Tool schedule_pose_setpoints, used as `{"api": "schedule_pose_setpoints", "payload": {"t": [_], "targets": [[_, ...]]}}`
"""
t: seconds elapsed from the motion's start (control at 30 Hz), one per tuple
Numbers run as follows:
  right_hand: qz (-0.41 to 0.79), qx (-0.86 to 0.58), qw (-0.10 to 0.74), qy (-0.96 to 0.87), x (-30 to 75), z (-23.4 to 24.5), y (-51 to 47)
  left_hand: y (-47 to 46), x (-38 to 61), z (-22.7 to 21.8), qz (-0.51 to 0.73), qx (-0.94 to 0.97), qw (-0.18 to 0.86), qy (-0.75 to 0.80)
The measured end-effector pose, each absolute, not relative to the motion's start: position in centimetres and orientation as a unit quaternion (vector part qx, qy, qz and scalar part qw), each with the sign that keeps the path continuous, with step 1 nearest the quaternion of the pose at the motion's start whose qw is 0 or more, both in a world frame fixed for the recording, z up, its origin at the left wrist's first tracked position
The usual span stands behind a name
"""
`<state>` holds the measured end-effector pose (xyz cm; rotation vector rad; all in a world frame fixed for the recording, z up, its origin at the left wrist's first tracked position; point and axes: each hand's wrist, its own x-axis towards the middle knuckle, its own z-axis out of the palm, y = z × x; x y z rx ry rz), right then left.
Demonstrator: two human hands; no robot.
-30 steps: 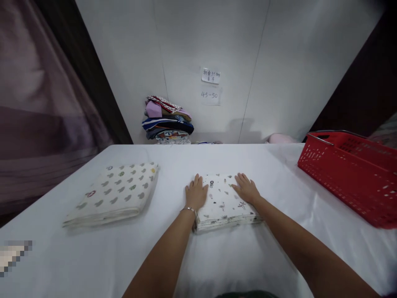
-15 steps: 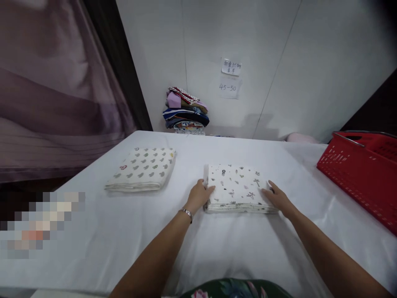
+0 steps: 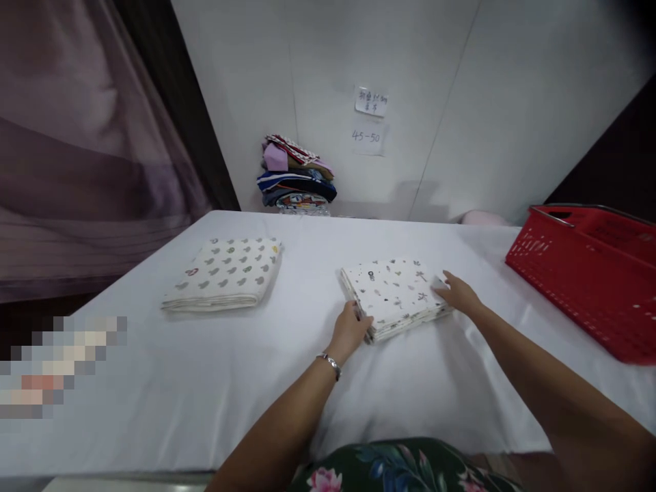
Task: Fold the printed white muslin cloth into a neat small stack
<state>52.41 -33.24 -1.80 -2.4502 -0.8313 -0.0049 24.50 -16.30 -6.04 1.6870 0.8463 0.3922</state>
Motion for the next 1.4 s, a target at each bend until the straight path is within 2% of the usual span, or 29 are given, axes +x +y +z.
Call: {"api": "schedule_pose_setpoints", "payload": {"t": [0.13, 0.2, 0.3, 0.57, 0.87, 1.2, 1.4], "targets": [[-0.018, -0.852, 0.326, -0.409, 47.9, -2.1, -32.4, -16.5, 24.0, -5.7, 0.171, 0.672, 0.625, 0.36], [0.015, -0.796, 0.366, -0.482, 44.5, -2.6, -31.9, -16.5, 23.6, -5.3, 0.185, 0.653, 0.643, 0.354], [0.055, -0.737, 0.391, -0.549, 40.2, -3.0, -31.0, -16.9, 23.1, -5.2, 0.216, 0.674, 0.619, 0.339], [0.05, -0.695, 0.285, -0.658, 37.5, -1.6, -29.3, -17.3, 22.1, -5.5, 0.211, 0.787, 0.532, 0.233], [0.053, -0.677, 0.302, -0.669, 36.8, -2.1, -30.1, -17.2, 22.1, -5.2, 0.191, 0.802, 0.523, 0.215], [0.003, -0.668, 0.285, -0.687, 36.1, -2.7, -29.6, -17.2, 22.0, -4.9, 0.174, 0.804, 0.526, 0.215], [-0.055, -0.68, 0.322, -0.657, 35.2, -4.3, -29.7, -17.1, 21.9, -5.0, 0.182, 0.808, 0.524, 0.197]]}}
